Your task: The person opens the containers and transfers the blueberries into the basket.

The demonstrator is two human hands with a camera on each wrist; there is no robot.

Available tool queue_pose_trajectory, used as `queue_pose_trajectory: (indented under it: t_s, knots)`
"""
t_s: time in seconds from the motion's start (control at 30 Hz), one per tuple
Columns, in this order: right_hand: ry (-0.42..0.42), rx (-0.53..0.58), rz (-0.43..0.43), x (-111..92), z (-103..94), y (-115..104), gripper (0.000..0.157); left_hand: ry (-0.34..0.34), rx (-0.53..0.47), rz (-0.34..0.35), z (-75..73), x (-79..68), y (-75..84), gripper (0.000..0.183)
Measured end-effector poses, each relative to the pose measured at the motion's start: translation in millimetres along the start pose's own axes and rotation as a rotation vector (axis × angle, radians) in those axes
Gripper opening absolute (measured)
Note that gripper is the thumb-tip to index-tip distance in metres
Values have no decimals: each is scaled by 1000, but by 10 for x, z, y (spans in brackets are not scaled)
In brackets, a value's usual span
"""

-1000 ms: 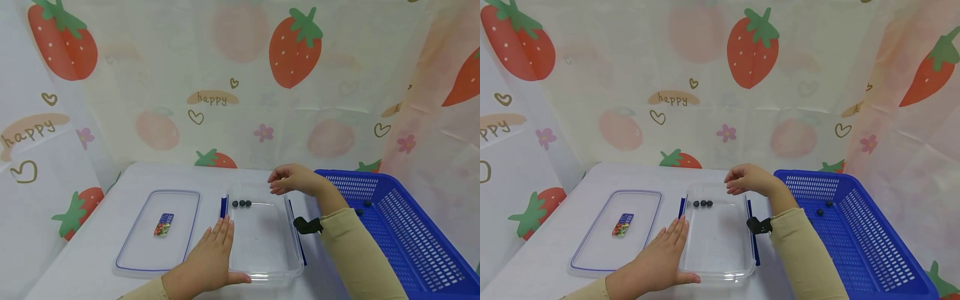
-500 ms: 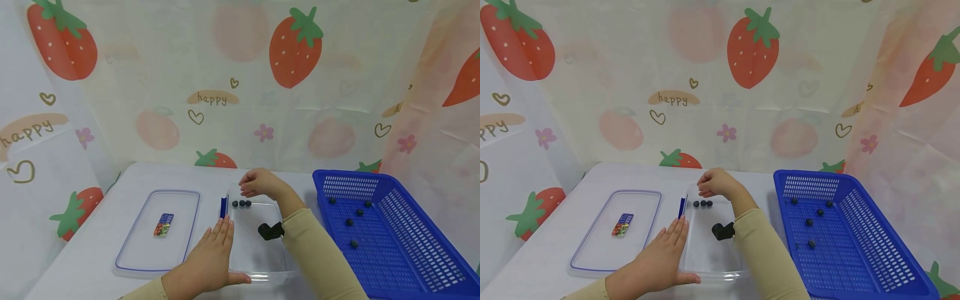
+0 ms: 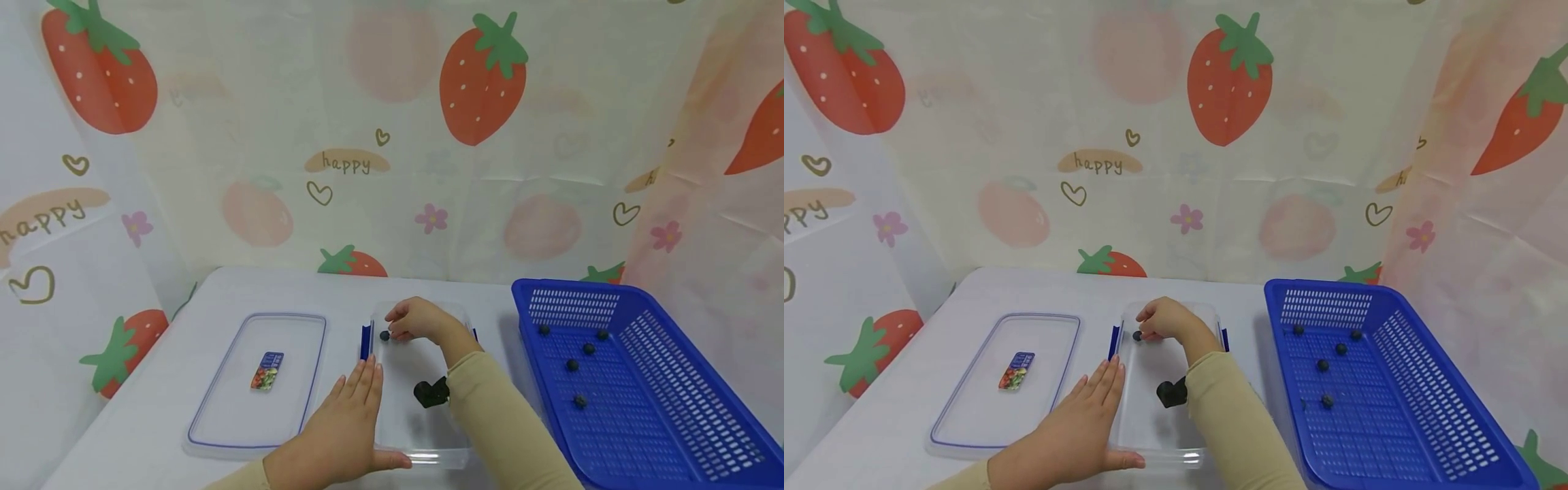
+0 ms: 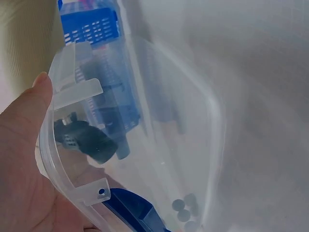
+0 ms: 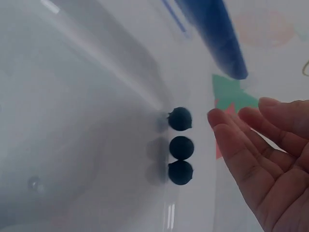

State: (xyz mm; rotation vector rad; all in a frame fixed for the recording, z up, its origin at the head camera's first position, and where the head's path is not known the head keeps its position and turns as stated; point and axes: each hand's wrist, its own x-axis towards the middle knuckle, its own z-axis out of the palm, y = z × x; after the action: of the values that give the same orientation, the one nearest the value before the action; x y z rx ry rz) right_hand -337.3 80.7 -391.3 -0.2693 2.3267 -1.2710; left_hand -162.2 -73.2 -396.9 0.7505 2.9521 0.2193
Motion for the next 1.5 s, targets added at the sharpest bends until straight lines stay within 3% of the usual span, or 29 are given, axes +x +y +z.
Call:
queue_pose_trajectory:
  t_s: [0.37, 0.67, 0.87, 1.03, 1.33, 1.5]
  knots:
    - [17, -136, 0, 52, 82, 91, 29, -24, 0, -8, 0, 0, 5, 120]
    - [26, -309, 30, 115, 134, 136, 30, -23, -10, -4, -4, 2, 2, 120]
    - [10, -402, -8, 154, 160, 190, 32, -18, -7, -4, 1, 5, -2, 122]
    - [-32, -394, -68, 173, 182, 222, 33, -21, -7, -3, 8, 9, -5, 121]
    - [-55, -382, -68, 165, 202, 192, 32, -15, -13, 0, -13, 0, -4, 119]
    - [-43, -290, -59, 154, 196, 160, 22, -7, -8, 7, 3, 7, -16, 120]
